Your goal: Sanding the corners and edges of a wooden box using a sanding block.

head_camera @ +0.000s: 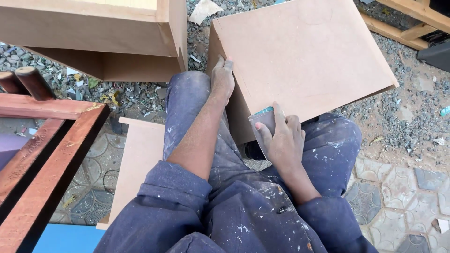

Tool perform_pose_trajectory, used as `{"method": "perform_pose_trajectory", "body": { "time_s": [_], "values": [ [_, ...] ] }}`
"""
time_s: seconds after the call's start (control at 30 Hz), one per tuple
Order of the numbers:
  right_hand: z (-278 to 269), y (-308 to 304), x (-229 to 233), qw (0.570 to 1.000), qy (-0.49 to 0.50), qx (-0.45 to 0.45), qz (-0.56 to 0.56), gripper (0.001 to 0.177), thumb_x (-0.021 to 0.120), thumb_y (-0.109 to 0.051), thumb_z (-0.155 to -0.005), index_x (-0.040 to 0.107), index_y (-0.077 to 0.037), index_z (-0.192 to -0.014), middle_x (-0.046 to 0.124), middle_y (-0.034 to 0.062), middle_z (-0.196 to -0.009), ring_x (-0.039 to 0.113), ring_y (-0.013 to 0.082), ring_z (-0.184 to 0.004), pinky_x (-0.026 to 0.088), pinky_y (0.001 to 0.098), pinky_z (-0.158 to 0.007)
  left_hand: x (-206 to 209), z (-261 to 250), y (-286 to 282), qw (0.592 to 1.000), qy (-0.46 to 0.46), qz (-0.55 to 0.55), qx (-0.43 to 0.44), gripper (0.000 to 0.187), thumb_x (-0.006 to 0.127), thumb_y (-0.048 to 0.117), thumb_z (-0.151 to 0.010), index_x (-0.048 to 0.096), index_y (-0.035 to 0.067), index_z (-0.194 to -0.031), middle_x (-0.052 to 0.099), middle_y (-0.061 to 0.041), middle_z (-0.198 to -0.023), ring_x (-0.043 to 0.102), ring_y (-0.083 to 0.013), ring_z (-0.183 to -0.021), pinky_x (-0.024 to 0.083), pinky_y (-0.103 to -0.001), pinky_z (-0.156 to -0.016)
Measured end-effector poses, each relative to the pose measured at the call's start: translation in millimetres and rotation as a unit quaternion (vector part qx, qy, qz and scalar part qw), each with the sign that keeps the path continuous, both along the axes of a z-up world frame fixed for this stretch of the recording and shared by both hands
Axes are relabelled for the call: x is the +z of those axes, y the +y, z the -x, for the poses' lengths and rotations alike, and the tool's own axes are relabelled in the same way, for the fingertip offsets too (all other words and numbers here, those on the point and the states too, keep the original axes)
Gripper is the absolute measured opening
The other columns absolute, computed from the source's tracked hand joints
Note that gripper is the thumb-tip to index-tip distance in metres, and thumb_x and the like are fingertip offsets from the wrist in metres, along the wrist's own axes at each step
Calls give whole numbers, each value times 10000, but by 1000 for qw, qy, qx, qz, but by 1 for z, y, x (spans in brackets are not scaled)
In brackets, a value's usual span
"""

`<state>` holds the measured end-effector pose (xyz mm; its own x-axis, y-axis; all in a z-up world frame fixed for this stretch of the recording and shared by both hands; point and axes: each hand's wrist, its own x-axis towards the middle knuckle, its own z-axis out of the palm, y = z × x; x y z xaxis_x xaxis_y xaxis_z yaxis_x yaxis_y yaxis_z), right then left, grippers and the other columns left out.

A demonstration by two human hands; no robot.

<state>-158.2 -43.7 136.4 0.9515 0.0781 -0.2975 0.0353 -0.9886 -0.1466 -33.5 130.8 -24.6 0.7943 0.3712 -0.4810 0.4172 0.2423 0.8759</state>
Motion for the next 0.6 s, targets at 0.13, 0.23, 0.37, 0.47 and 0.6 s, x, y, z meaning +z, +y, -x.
{"method": "perform_pose_trajectory", "body": {
  "time_s": [0.13, 0.23, 0.37, 0.47, 0.6],
  "values": [
    [-35, 24, -8, 1000, 7, -11, -1, 734, 578, -569, -966, 375, -243, -1592, 516, 202, -1225, 554, 400, -1205, 433, 500, -962, 8, 3, -2, 1000, 8, 4, -8, 699, 415, 469, -1054, 256, 83, -1615, 318, -219, -1642, 288, -403, -1517, 251, -556, -1253],
    [-85, 40, -37, 999, -35, -12, -32, 680, 580, -557, -992, 407, -257, -1577, 507, 199, -1211, 551, 416, -1207, 430, 519, -968, 0, 3, 1, 999, 21, 5, -26, 713, 415, 488, -1057, 230, 97, -1624, 310, -232, -1641, 285, -436, -1509, 294, -624, -1209],
    [-124, 48, -46, 997, -39, -35, -48, 604, 585, -590, -991, 484, -323, -1523, 459, 152, -1253, 498, 378, -1259, 413, 476, -996, -3, 5, 2, 997, 59, 46, -32, 712, 458, 561, -1031, 232, 236, -1623, 296, -178, -1658, 311, -473, -1488, 393, -816, -972],
    [-84, 25, -30, 996, 22, -29, -75, 646, 540, -653, -979, 449, -363, -1548, 440, 209, -1375, 348, 442, -1395, 303, 520, -1116, -4, 7, 3, 996, 63, 59, -27, 704, 474, 563, -1028, 258, 240, -1615, 296, -192, -1655, 323, -483, -1480, 406, -826, -945],
    [-16, 2, 10, 998, 44, -32, -33, 663, 547, -637, -945, 480, -347, -1537, 502, 183, -1266, 491, 419, -1292, 421, 491, -1031, -43, -7, -1, 997, 47, 29, -47, 712, 442, 552, -1054, 242, 172, -1622, 306, -267, -1629, 321, -496, -1476, 388, -797, -1011]
  ]
}}
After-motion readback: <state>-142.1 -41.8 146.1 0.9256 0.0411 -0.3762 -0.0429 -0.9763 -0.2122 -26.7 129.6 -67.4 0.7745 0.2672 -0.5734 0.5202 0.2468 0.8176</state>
